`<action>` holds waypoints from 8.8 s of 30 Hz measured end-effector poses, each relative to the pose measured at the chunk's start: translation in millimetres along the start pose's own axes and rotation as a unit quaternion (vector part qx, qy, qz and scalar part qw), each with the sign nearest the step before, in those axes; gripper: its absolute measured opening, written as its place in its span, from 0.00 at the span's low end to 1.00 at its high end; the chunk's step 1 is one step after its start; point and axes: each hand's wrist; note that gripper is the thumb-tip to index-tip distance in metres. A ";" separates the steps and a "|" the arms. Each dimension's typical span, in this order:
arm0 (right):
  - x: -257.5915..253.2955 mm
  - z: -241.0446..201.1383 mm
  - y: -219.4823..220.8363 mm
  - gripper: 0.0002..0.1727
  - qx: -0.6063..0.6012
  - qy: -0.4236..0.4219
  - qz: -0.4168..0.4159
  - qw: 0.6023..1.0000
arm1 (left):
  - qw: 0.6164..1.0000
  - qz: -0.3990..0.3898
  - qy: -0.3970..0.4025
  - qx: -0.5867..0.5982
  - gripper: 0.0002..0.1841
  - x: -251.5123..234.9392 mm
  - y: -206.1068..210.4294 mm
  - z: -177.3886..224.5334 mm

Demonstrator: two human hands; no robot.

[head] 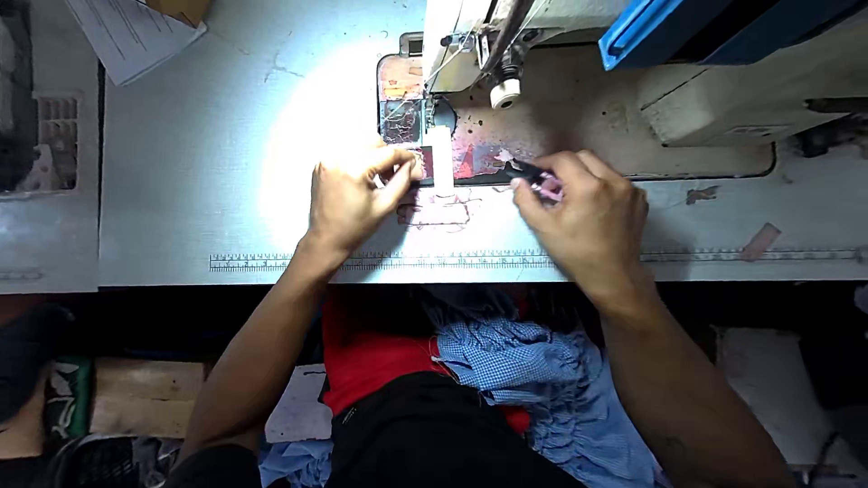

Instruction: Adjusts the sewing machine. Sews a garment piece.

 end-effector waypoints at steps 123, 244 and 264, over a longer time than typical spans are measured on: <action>-86.7 -71.3 76.2 0.10 -0.183 0.035 0.048 0.981 | 0.986 -0.094 -0.087 0.105 0.11 -61.5 24.7 -50.7; -102.3 -75.9 85.1 0.08 -0.185 0.048 0.068 0.979 | 0.990 -0.103 -0.048 0.083 0.14 -61.8 37.9 -56.7; 3.5 -35.7 4.7 0.06 -0.380 -0.296 -0.340 0.807 | 0.981 -0.116 0.144 0.062 0.13 19.6 19.1 15.0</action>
Point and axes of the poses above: each hand's wrist, its own x-axis away from the middle knuckle, its own y-axis out of the palm, z = x × y, and after that the axes turned 5 degrees about y, right-handed
